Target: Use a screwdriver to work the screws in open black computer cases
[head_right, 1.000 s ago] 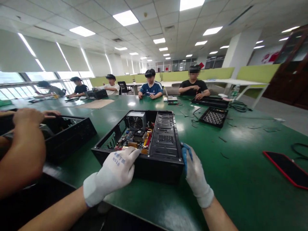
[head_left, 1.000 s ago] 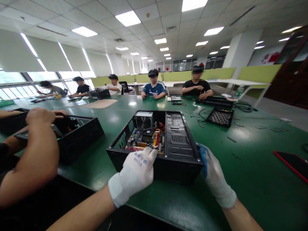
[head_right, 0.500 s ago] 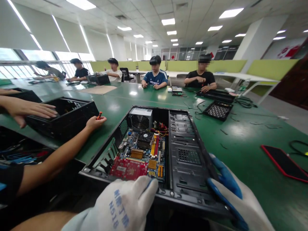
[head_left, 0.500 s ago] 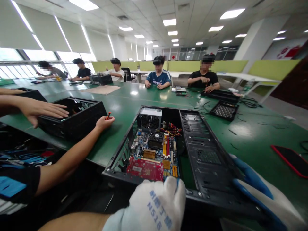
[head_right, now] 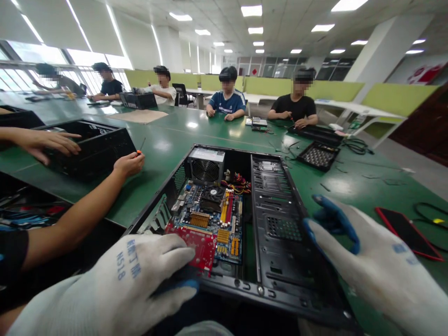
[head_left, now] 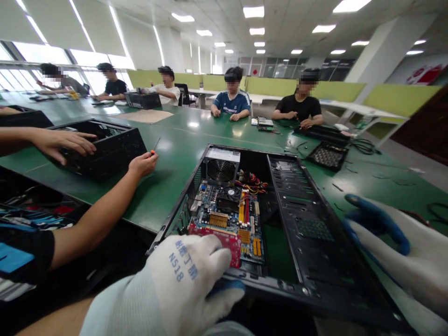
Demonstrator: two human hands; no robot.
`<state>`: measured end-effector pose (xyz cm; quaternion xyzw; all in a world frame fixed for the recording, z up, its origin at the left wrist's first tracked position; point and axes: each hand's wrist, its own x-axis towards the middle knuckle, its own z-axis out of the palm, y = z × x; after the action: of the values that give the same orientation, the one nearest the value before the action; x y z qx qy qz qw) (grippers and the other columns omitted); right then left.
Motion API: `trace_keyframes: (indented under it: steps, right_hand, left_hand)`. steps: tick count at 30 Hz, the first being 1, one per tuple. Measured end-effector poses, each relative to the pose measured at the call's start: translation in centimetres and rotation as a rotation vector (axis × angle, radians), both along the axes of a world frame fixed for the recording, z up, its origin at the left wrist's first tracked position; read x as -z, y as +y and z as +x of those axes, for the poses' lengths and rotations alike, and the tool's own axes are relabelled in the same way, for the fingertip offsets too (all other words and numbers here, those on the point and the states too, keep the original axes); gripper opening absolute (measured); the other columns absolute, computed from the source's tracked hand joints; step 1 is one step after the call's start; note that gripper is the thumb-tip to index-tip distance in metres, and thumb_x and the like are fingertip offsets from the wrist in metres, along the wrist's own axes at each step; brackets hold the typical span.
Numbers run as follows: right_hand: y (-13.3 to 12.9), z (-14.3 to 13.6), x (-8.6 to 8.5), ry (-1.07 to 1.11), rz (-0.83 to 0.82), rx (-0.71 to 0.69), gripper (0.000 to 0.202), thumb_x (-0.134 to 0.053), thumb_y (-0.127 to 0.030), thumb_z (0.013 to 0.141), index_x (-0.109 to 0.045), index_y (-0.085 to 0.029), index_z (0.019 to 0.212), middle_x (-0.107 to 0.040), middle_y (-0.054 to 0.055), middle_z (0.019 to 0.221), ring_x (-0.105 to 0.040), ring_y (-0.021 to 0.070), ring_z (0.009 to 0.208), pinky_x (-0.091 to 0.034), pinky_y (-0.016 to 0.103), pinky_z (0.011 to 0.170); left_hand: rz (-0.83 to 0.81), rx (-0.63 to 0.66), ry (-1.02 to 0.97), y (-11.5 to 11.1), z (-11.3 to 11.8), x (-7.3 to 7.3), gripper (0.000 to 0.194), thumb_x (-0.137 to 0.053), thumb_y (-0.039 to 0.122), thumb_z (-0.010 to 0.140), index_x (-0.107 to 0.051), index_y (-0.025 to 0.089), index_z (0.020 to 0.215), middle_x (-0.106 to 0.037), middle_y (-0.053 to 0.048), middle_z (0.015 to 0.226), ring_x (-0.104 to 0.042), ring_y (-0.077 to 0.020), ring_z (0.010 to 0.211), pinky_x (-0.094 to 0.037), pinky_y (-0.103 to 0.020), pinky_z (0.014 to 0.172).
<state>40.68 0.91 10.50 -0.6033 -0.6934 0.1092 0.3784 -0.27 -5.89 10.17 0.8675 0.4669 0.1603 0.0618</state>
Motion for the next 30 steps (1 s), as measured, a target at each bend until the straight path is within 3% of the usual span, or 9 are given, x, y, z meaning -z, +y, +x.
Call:
trace_keyframes:
  steps: [2,4,6,11,15,19,24,27,30]
  right_hand:
    - [1.6,-3.7,-2.5,-0.272,0.012,-0.010,0.059,-0.065,-0.074,0.082,-0.072,-0.035,0.126,-0.076,0.013,0.108,-0.072,0.0424,0.097,-0.060,0.059,0.083]
    - [3.3,-7.8,-4.1,-0.436,0.012,-0.192,0.064,-0.059,-0.077,0.085,-0.072,-0.028,0.124,-0.075,0.013,0.108,-0.072,0.0370,0.095,-0.061,0.052,0.080]
    - [5.2,-11.7,-4.4,-0.592,-0.057,-0.348,0.069,-0.056,-0.072,0.089,-0.068,-0.021,0.134,-0.073,0.014,0.123,-0.069,0.0370,0.111,-0.057,0.051,0.095]
    - [10.1,-19.5,-1.8,-1.005,-0.162,-0.515,0.063,-0.063,-0.060,0.092,-0.070,-0.009,0.128,-0.074,0.023,0.119,-0.071,0.0377,0.112,-0.054,0.046,0.095]
    - [13.2,-23.3,0.7,-1.100,-0.245,-0.524,0.062,-0.070,-0.058,0.087,-0.072,-0.010,0.126,-0.075,0.022,0.121,-0.072,0.0333,0.110,-0.055,0.040,0.091]
    - [14.6,-24.2,1.1,-1.104,-0.260,-0.537,0.059,-0.081,-0.054,0.074,-0.076,-0.010,0.115,-0.076,0.021,0.114,-0.074,0.0326,0.103,-0.057,0.039,0.086]
    - [14.4,-22.2,-1.1,-1.095,-0.222,-0.496,0.058,-0.078,-0.054,0.071,-0.078,-0.009,0.108,-0.075,0.021,0.109,-0.073,0.0355,0.099,-0.057,0.042,0.084]
    - [14.9,-20.4,-2.2,-1.109,-0.126,-0.406,0.062,-0.076,-0.053,0.071,-0.075,-0.008,0.114,-0.073,0.022,0.114,-0.071,0.0359,0.104,-0.055,0.042,0.086]
    - [15.9,-19.1,-2.3,-1.076,-0.096,-0.302,0.064,-0.073,-0.056,0.073,-0.073,-0.007,0.114,-0.071,0.023,0.114,-0.070,0.0369,0.104,-0.054,0.043,0.086]
  left_hand:
    - [-0.029,0.032,0.021,0.2,-0.3,0.4,0.030,-0.056,0.053,0.092,-0.065,0.048,0.120,-0.067,0.003,0.086,-0.069,-0.0199,0.071,-0.057,-0.029,0.057]
    - [-0.049,0.042,0.029,0.3,-0.1,0.6,0.026,-0.057,0.052,0.091,-0.066,0.048,0.115,-0.065,0.004,0.081,-0.067,-0.0201,0.068,-0.056,-0.030,0.055]
    - [-0.061,0.041,0.024,0.2,0.2,0.6,0.025,-0.056,0.052,0.091,-0.066,0.049,0.114,-0.065,0.003,0.081,-0.067,-0.0211,0.068,-0.056,-0.031,0.056]
    - [-0.064,-0.004,0.050,-0.2,1.0,0.7,0.027,-0.057,0.055,0.091,-0.068,0.049,0.115,-0.069,0.000,0.085,-0.069,-0.0254,0.070,-0.059,-0.038,0.057]
    - [-0.031,-0.047,0.116,-0.6,1.4,1.1,0.036,-0.058,0.061,0.088,-0.066,0.053,0.122,-0.074,-0.005,0.097,-0.072,-0.0307,0.082,-0.062,-0.045,0.061]
    - [-0.018,-0.053,0.105,-1.1,0.9,1.0,0.041,-0.060,0.063,0.087,-0.064,0.056,0.127,-0.075,-0.005,0.104,-0.073,-0.0323,0.088,-0.064,-0.048,0.064]
    - [-0.067,-0.040,0.029,-0.4,0.4,-1.3,0.034,-0.059,0.060,0.091,-0.068,0.048,0.122,-0.074,-0.003,0.107,-0.073,-0.0267,0.088,-0.064,-0.043,0.072]
    - [-0.121,-0.038,0.070,2.1,0.7,-2.7,0.028,-0.054,0.055,0.097,-0.070,0.035,0.105,-0.072,-0.004,0.102,-0.072,-0.0232,0.086,-0.061,-0.039,0.074]
    - [-0.087,-0.050,0.170,6.2,1.5,-3.0,0.030,-0.051,0.049,0.099,-0.068,0.026,0.108,-0.072,-0.007,0.108,-0.072,-0.0250,0.098,-0.059,-0.040,0.090]
